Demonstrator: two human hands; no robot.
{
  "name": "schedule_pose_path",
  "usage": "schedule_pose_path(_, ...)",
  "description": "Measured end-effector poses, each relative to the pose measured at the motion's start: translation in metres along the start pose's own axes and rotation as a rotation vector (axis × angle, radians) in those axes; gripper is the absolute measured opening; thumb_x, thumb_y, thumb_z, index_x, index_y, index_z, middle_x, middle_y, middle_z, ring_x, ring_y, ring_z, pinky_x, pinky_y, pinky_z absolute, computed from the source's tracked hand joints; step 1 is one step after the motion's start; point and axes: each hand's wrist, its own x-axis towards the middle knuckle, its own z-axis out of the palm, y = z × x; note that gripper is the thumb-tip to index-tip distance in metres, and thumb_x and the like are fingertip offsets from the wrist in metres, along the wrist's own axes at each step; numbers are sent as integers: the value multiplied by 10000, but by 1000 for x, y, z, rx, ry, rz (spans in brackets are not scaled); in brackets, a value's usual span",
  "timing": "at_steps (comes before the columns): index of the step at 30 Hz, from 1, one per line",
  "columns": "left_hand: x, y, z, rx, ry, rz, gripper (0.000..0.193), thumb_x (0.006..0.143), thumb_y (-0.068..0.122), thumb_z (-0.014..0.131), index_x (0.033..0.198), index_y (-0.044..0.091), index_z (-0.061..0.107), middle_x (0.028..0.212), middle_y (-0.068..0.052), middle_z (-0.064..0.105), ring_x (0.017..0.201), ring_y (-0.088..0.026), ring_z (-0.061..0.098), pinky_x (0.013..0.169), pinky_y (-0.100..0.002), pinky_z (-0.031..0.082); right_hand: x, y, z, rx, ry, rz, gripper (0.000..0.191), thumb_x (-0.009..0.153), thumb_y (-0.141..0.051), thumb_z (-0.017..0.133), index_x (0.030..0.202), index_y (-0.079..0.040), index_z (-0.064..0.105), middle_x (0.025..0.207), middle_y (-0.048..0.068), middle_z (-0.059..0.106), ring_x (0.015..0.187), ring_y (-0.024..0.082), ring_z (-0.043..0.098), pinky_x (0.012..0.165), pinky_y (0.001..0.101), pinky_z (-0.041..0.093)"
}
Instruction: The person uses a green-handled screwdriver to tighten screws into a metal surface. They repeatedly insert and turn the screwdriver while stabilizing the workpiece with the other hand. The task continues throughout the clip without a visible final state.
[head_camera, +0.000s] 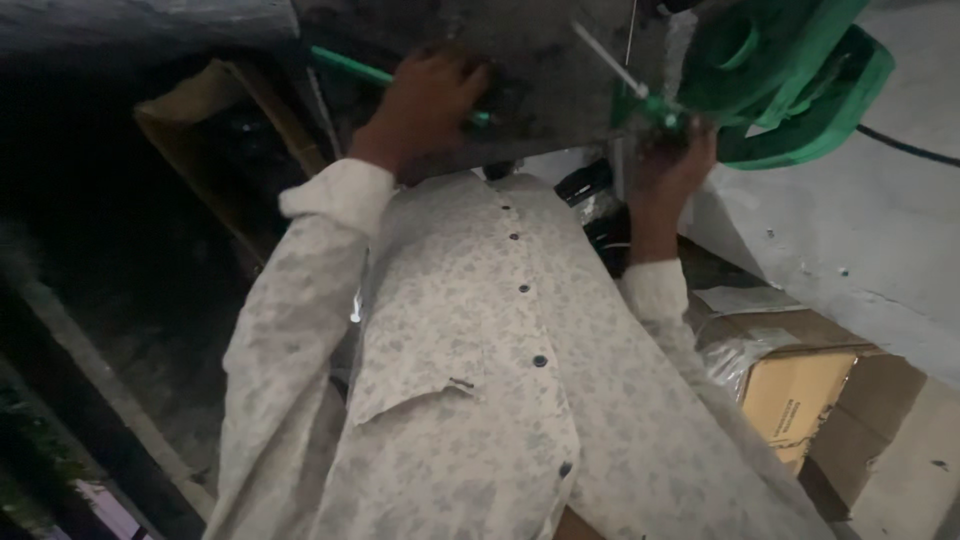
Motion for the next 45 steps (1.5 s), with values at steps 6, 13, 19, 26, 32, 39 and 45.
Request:
schedule_pose_path(6,-28,-11,-28,-43,79,-17,716,692,255,846,1331,26,616,1320,-208,639,1212,-399,634,1064,-534,502,-39,-15,-10,-1,-71,-38,117,1000,-105,617,1037,-83,509,913,87,573,793,235,581,694,374,504)
schedule_pose_path(13,-35,-10,-36,-168,196,23,709,767,250,874,1379,22,599,1376,-196,625,1280,-394,621,1084,-496,515,-64,-19,15,-330,-71,-151,59,1013,-84,604,1048,-44,578,1014,66,600,927,170,609,807,313,540)
schedule_pose_path(19,-35,-10,-33,-110,187,29,723,732,235,878,1376,48,607,1387,-179,623,1286,-378,625,1089,-493,516,-69,-25,30,-147,-173,-99,134,980,-86,660,1010,-79,530,1000,82,633,869,183,623,725,324,549)
schedule_pose_path(26,-36,-9,-30,-74,168,27,743,746,276,908,1386,49,606,1400,-184,627,1281,-373,624,1065,-491,517,-73,-27,27,-272,-154,-141,200,1002,-190,708,1016,-81,541,962,64,604,831,179,616,681,316,533)
schedule_pose_path(32,-34,-9,-33,-140,181,47,783,731,319,945,1363,7,605,1346,-218,623,1253,-406,618,1047,-513,511,-71,-22,19,-404,-172,-260,195,1049,-206,688,1045,-64,556,1008,59,586,928,174,590,800,321,518)
schedule_pose_path(39,-13,4,-7,-84,-24,15,665,842,395,862,1351,33,635,1173,-214,676,1099,-386,653,944,-529,515,-47,-12,-22,-717,-69,-337,191,1061,-207,666,1082,-36,585,1037,73,602,970,197,579,854,362,516)
schedule_pose_path(45,21,16,42,29,-85,43,547,876,280,761,1367,78,628,1141,-191,700,1078,-375,665,897,-527,522,-12,36,-63,-1097,-180,-500,138,1122,-167,560,1227,-79,577,1141,80,599,1027,228,584,874,362,528)
